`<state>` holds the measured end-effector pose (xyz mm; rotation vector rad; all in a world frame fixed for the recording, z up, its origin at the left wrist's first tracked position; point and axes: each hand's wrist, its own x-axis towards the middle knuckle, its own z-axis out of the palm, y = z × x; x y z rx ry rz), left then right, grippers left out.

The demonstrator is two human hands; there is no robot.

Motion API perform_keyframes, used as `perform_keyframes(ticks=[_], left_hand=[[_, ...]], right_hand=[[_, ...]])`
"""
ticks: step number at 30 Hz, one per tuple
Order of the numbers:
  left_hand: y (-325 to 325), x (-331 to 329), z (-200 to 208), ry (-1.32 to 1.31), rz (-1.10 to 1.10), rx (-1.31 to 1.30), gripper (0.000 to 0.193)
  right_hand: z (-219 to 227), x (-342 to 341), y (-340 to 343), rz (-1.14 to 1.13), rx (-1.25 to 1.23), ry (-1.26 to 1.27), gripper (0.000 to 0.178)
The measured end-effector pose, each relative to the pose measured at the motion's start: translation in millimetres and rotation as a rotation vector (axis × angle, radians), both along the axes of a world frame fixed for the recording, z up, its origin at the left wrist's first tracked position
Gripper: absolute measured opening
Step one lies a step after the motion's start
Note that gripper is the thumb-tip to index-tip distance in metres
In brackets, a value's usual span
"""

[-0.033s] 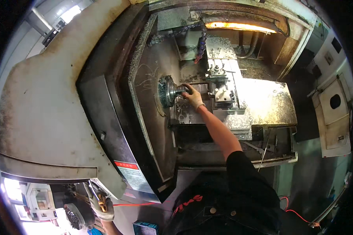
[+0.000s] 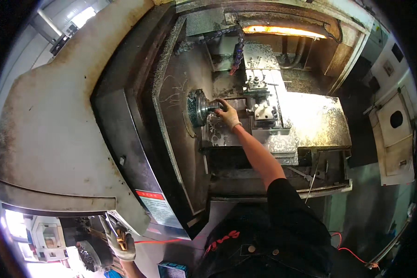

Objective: The person operates a CNC lathe in a workshop, repeatedly picking up metal rings from a blue bin and placing them into the machine's chuck. They use a screwdriver to tighten the chuck and a metal rod to adjust internal components. The person opens and closes the machine's safety door between each cycle.

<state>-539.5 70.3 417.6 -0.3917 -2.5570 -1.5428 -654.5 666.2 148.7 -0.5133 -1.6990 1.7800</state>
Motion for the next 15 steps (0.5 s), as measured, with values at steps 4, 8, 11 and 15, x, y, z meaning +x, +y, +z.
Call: perform_keyframes(ticks=[4,8,11,15], left_hand=[[-29.6,-0.5,-7.5,0.039,-0.041,-0.020,0.061],[-34.4,1.6,-17.7,0.202,-0.057,-0.205,0.056],[-32.1,-7.6,-44.3,0.520,-0.121,-0.287,0.073],[28.3,20.3,-12.5,0.735,-0.143,-0.381,0.091]], right_hand=[[25.1,0.8,-24.7,-0.025,0.061,-0.044,0.055],[77.6,17.4,-27.1,0.034,0.567,-0.496,0.065],[103.5,27.5,-41.4,-0.033,0.720,-0.649,0.074],[88.2,74.1,-109.0,0.006,0.637,-0.401,0.063]])
